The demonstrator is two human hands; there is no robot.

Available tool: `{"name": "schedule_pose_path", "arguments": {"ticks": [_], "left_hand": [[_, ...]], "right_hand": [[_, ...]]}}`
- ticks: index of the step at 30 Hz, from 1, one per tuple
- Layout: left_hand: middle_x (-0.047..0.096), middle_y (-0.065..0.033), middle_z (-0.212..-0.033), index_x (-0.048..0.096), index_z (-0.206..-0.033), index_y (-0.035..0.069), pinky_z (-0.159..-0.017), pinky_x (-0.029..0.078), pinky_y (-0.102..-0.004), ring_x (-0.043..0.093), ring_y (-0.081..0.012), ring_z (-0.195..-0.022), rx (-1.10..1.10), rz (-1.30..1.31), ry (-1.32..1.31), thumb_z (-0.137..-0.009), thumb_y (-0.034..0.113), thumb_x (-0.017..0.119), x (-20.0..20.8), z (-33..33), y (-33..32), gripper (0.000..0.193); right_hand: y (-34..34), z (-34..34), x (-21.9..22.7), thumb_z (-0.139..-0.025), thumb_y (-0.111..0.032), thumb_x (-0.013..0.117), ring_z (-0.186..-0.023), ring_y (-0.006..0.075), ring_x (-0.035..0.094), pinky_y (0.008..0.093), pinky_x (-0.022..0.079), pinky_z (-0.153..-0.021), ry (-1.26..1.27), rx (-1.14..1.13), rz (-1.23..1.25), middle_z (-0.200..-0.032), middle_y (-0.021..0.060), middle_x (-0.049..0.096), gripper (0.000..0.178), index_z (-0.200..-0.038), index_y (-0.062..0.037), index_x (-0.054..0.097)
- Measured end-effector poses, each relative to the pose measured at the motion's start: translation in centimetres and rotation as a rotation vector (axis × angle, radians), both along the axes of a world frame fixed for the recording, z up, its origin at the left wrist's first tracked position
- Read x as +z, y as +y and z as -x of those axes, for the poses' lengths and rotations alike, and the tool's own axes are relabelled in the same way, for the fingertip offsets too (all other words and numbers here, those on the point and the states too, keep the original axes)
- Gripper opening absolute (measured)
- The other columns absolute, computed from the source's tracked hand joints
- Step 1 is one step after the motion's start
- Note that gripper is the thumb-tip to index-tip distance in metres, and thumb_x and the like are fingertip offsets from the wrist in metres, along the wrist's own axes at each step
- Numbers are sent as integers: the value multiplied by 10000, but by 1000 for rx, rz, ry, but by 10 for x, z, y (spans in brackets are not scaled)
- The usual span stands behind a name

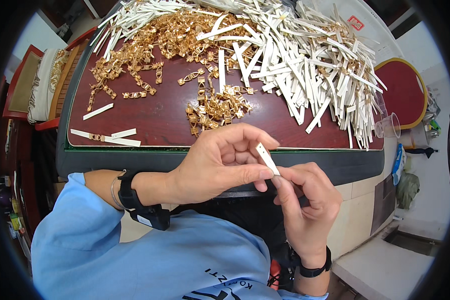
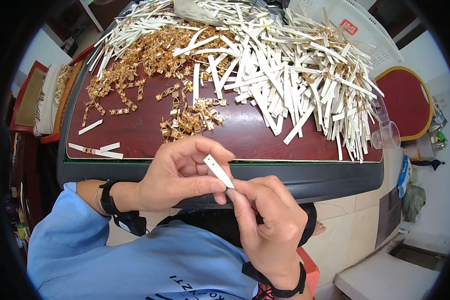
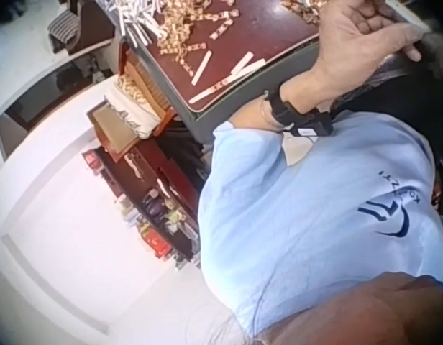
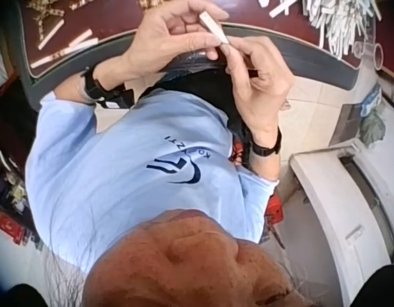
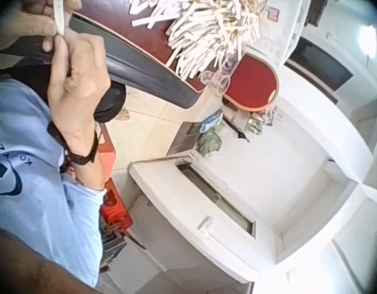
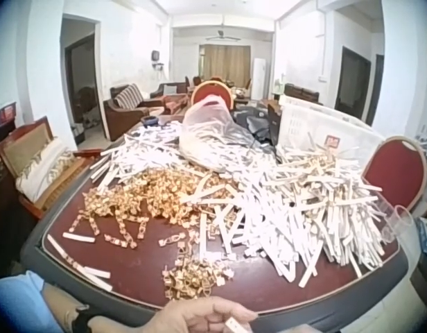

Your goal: Assembling small gold-colored decorative metal components onto white leather or plastic strips used in shoe manufacturing.

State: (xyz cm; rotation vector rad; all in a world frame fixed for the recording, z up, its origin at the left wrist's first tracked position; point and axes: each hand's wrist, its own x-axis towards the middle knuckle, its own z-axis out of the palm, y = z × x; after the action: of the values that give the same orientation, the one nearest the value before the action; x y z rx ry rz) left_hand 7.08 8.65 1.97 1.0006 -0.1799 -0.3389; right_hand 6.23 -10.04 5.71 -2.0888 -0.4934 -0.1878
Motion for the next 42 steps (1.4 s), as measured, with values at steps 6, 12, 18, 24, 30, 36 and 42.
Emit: {"name": "schedule_pose_path", "arguments": {"ticks": [6, 12, 18, 24, 30, 36, 42], "left_hand": [[620, -128, -981, 641, -988, -43, -669, 556, -272, 676, -169, -753, -19, -35, -92, -899, -47, 618, -5, 2, 0, 92], [645, -104, -900, 666, -942, -2, -648, 504, -280, 656, -177, -758, 81, -598, -556, -840, 7, 690, 1, -14, 8, 105], [643, -69, -1022, 670, -982, 42, -860, 417, -391, 576, -263, -988, 499, -1120, -924, -778, 58, 712, -7, -44, 18, 209], [639, -54, -1017, 673, -973, 64, -859, 382, -382, 575, -245, -985, 374, -1329, -957, -782, 5, 681, -7, -43, 23, 200], [654, -43, -902, 679, -933, 71, -813, 410, -368, 607, -241, -860, 438, -1272, -1039, -776, -27, 672, -5, -44, 24, 186], [661, -70, -860, 651, -958, 6, -710, 514, -243, 640, -124, -775, 627, -890, -745, -790, -64, 672, 3, -49, 24, 183], [660, -85, -940, 600, -987, -13, -751, 521, -253, 634, -123, -842, 401, -285, -353, -854, -61, 654, 5, -41, 21, 152]], "right_hand": [[-11, 2, 7, -860, 39, 645, -577, 143, 616, 263, 470, -524, 272, 46, -23, -749, 104, 628, 87, -944, 46, 667], [-5, -3, 0, -854, 69, 616, -612, 203, 626, 280, 483, -559, 125, 58, 21, -719, 123, 596, 121, -969, 43, 643], [-15, -7, -10, -895, 63, 560, -617, 157, 617, 268, 490, -576, 219, -9, 1, -759, 102, 612, 86, -967, 44, 602], [-17, -11, -18, -905, 31, 557, -595, 153, 588, 278, 476, -572, 304, 5, -47, -752, 102, 613, 62, -952, 41, 596], [-16, -13, -21, -909, 12, 564, -587, 134, 572, 272, 469, -564, 312, 14, -63, -741, 93, 617, 59, -950, 36, 598], [-18, -12, -20, -927, -17, 567, -595, 83, 565, 241, 467, -558, 364, -7, -176, -757, 59, 635, 78, -969, 34, 608], [-18, -11, -13, -963, -58, 565, -775, 85, 609, 216, 488, -666, 533, 46, -446, -971, 65, 653, 110, -1020, 30, 600]]}}
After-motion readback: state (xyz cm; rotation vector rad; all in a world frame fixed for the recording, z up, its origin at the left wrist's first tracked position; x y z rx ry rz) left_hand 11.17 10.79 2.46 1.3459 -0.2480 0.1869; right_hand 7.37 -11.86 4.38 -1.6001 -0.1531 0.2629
